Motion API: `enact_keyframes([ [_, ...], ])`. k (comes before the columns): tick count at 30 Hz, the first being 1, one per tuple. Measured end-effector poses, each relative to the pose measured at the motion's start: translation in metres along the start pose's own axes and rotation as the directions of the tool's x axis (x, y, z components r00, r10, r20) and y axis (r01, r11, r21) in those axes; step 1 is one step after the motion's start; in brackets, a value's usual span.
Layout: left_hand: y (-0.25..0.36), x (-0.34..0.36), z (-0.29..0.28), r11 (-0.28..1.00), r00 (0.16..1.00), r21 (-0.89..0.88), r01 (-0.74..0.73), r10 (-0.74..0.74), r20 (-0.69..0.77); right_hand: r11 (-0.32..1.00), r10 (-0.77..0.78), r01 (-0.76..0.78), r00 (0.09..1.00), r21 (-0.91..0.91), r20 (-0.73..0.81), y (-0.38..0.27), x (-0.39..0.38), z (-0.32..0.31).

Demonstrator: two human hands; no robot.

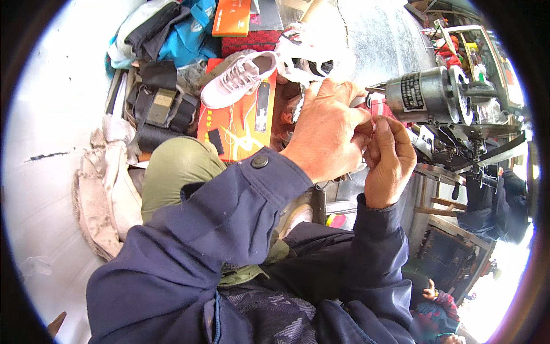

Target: The person threads a sewing machine, then places a red shoe onto the machine and begins stitching the shoe's upper. The person handles the thread, needle, and shoe while operating the machine.

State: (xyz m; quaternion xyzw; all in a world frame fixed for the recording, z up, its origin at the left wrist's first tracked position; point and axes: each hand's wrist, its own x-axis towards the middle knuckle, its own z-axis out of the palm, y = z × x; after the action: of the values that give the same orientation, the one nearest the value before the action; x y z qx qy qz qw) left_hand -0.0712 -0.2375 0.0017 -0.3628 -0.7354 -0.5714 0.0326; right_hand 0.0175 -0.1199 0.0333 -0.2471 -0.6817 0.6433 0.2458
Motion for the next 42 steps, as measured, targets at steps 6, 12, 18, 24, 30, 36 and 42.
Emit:
enact_keyframes([
  [6, 0.007, 0.001, 0.007, 0.998, 0.997, -0.009, 0.067, -0.068, -0.021, 0.997, -0.077, 0.076, 0.997, -0.014, -0.019, 0.001, -0.004, -0.017],
  [12, 0.014, -0.001, 0.01, 0.995, 0.999, -0.095, 0.026, -0.031, -0.044, 0.983, -0.153, 0.161, 0.984, -0.09, 0.087, 0.01, -0.011, -0.018],
  [18, 0.004, 0.004, 0.014, 0.922, 0.97, -0.324, 0.212, -0.239, -0.043, 0.989, -0.031, 0.042, 0.997, -0.143, 0.077, 0.003, -0.013, -0.024],
  [24, 0.0, 0.002, 0.009, 0.931, 0.978, -0.303, 0.201, -0.208, 0.012, 0.951, -0.146, 0.145, 0.989, -0.274, 0.018, -0.001, -0.006, -0.027],
  [30, 0.001, 0.006, 0.007, 0.96, 0.988, -0.238, 0.149, -0.152, 0.006, 0.834, -0.247, 0.258, 0.965, -0.487, 0.088, 0.006, 0.0, -0.029],
  [36, -0.004, 0.008, 0.014, 0.941, 0.986, -0.296, 0.164, -0.162, 0.03, 0.773, -0.298, 0.326, 0.944, -0.544, 0.142, 0.015, 0.003, -0.029],
  [42, -0.01, 0.007, 0.011, 0.951, 0.991, -0.28, 0.134, -0.133, 0.021, 0.834, -0.223, 0.243, 0.97, -0.496, 0.1, 0.012, 0.004, -0.029],
])
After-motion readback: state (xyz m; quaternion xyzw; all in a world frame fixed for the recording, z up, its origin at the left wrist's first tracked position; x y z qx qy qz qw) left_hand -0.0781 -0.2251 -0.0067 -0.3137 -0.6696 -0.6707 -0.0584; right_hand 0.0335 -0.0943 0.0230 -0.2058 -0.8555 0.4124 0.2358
